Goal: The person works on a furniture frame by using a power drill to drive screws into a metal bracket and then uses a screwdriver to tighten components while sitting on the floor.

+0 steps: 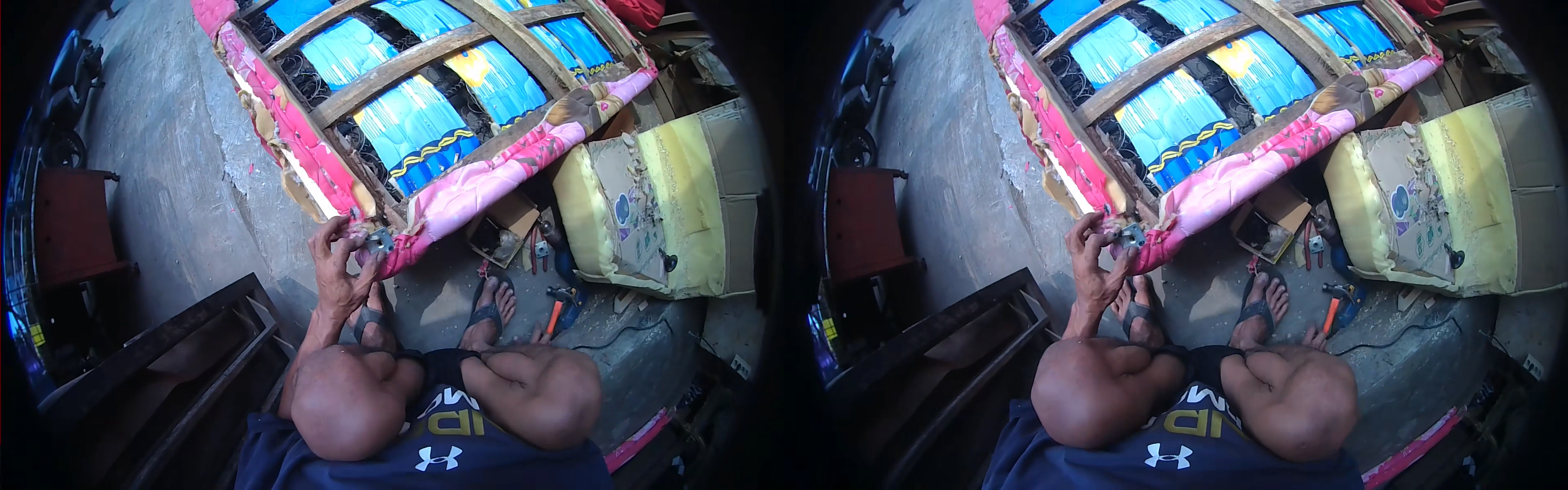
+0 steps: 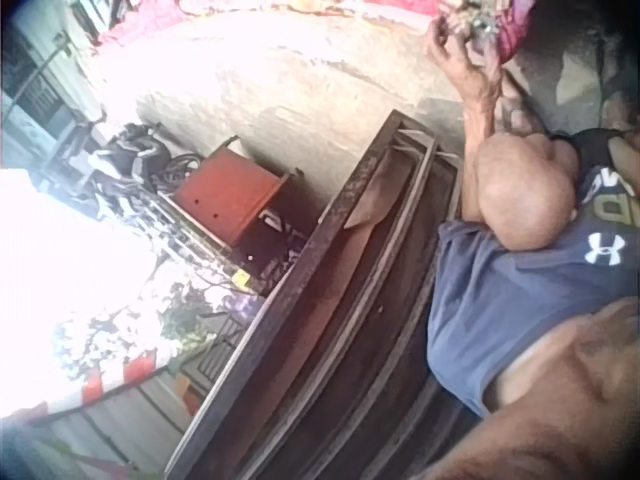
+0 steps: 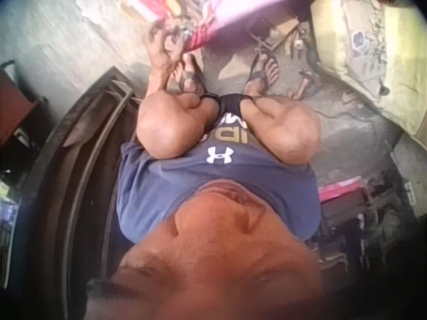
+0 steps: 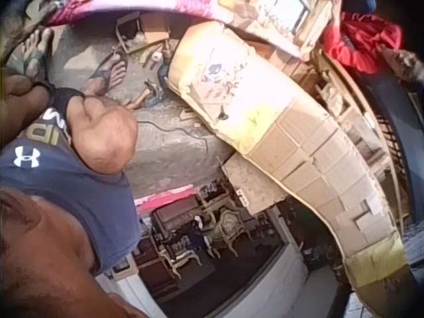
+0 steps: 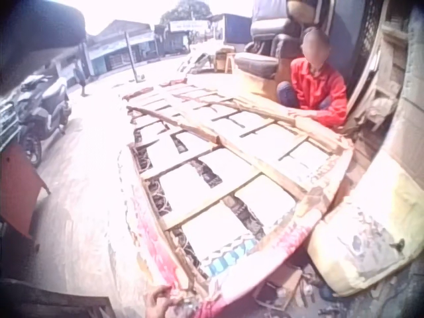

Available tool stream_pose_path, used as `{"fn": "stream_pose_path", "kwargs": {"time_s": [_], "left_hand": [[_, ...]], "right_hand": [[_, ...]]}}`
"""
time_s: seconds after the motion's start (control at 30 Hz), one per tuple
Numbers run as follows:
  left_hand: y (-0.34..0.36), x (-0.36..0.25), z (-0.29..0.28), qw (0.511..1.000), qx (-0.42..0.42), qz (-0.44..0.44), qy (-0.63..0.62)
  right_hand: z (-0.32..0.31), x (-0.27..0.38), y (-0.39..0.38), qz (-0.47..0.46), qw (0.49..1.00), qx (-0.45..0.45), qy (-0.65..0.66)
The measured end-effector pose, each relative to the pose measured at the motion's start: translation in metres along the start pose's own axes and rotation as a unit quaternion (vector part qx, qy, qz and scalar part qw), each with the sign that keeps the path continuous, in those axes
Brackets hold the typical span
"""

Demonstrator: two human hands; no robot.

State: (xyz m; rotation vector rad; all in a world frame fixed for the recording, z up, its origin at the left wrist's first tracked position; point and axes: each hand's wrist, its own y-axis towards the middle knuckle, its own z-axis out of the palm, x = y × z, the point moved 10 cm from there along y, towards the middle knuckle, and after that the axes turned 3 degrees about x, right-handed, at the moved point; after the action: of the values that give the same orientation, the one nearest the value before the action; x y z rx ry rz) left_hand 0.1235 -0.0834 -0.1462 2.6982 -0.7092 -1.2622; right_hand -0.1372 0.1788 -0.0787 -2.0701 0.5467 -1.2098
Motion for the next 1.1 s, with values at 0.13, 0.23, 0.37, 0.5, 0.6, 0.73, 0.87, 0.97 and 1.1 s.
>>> {"fn": "stream_pose_path", "kwargs": {"time_s": [0.13,0.23,0.37,0.5,0.6,0.73,0.87,0.97,1.1], "left_hand": [[0.001,-0.002,-0.004,1.0,0.0,0.014,0.022],[-0.006,0.002,-0.013,0.999,0.005,0.018,0.035],[0.0,-0.003,-0.005,0.999,-0.006,0.033,0.015],[-0.003,-0.001,-0.004,1.0,-0.01,0.024,0.016],[-0.006,0.0,0.001,0.999,0.002,0.024,0.026],[-0.007,-0.004,0.01,0.999,0.007,0.018,0.029],[-0.005,-0.007,0.0,0.998,0.019,0.026,0.048],[-0.005,-0.001,-0.008,0.998,0.051,0.01,0.044],[0.006,-0.004,-0.013,0.995,0.097,0.0,0.024]], "right_hand": [[0.002,0.003,0.001,0.003,1.0,-0.008,-0.002],[0.008,0.01,0.003,0.002,1.0,0.0,-0.006],[0.004,0.005,0.002,0.023,1.0,-0.016,-0.004],[0.009,0.005,0.007,0.009,0.999,-0.044,-0.005],[0.008,0.014,0.008,-0.012,0.998,-0.063,-0.003],[-0.008,0.037,-0.003,-0.043,0.994,-0.099,-0.02],[-0.025,0.093,-0.014,-0.131,0.975,-0.151,-0.095],[-0.034,0.146,-0.015,-0.19,0.948,-0.149,-0.207],[-0.043,0.208,-0.008,-0.203,0.902,-0.138,-0.355]]}}
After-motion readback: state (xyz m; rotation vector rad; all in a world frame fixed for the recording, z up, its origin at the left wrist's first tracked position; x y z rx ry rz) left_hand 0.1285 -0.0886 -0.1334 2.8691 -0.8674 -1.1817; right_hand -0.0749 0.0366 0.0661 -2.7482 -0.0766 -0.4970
